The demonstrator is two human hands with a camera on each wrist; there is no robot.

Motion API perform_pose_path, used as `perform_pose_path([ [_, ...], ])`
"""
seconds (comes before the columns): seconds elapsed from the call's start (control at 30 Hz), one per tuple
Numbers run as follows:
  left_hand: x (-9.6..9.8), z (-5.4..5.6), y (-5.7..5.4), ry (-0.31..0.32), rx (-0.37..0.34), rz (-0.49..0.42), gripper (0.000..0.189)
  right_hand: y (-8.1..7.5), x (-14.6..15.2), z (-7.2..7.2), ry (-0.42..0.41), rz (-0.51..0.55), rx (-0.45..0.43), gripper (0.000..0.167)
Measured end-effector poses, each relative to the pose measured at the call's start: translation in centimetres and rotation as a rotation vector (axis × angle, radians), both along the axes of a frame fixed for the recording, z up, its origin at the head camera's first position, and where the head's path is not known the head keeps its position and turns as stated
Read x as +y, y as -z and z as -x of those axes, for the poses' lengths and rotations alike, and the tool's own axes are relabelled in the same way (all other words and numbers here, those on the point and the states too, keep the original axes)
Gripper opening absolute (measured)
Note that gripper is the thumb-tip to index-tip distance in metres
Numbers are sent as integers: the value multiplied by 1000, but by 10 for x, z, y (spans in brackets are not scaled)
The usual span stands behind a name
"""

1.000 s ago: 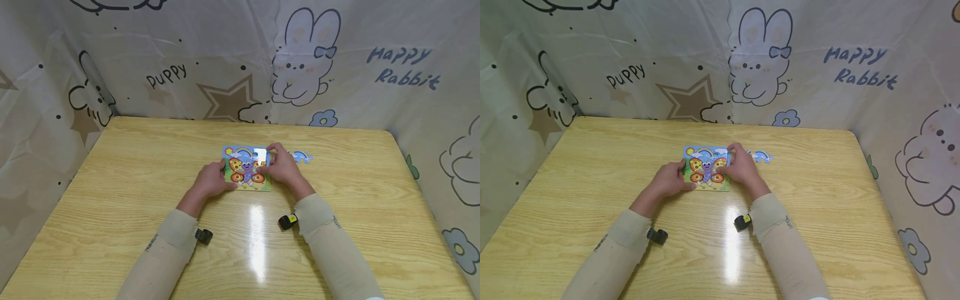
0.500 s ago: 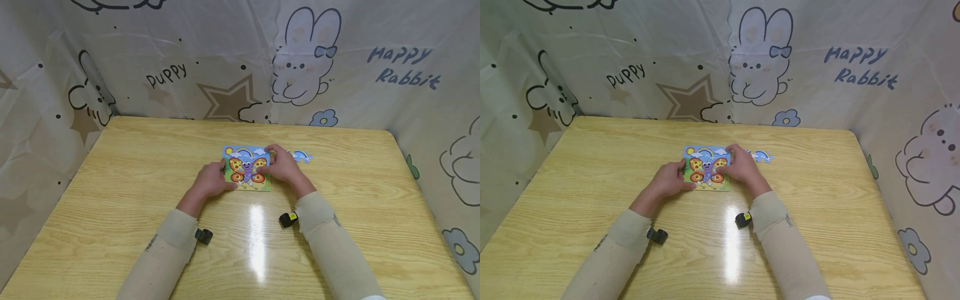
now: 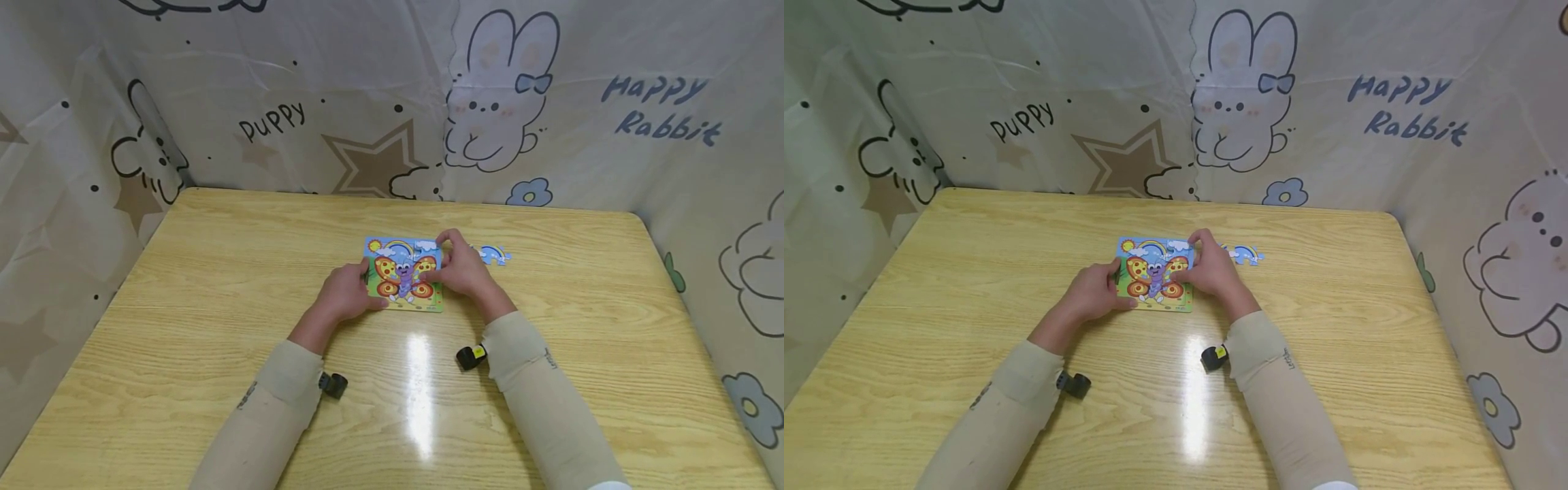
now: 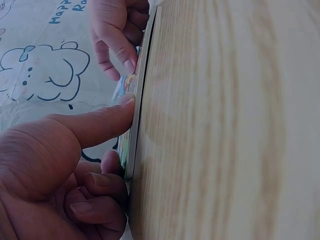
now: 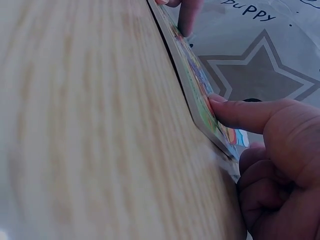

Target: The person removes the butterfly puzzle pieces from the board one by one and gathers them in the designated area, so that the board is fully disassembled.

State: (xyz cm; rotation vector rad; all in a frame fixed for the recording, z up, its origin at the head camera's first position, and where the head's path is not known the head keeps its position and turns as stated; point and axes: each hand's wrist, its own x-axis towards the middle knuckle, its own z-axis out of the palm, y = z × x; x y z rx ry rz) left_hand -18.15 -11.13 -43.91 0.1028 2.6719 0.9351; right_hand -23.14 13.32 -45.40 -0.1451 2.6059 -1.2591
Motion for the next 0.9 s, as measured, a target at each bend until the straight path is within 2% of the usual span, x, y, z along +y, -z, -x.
perform_pose_path([
  [0.23,-1,1,-1,8,-1,0,101,-1,0,-1,19,-19,8,72],
  [0.4,0,0,-2,27,22,23,99,-3,1,-2,21,-53,16,73],
  [0.6,0,0,-2,21,7,12,100,-1,3,1,7,-44,22,64],
  [0.9,-1,0,-3,24,5,16,100,0,3,4,-65,-54,32,51],
])
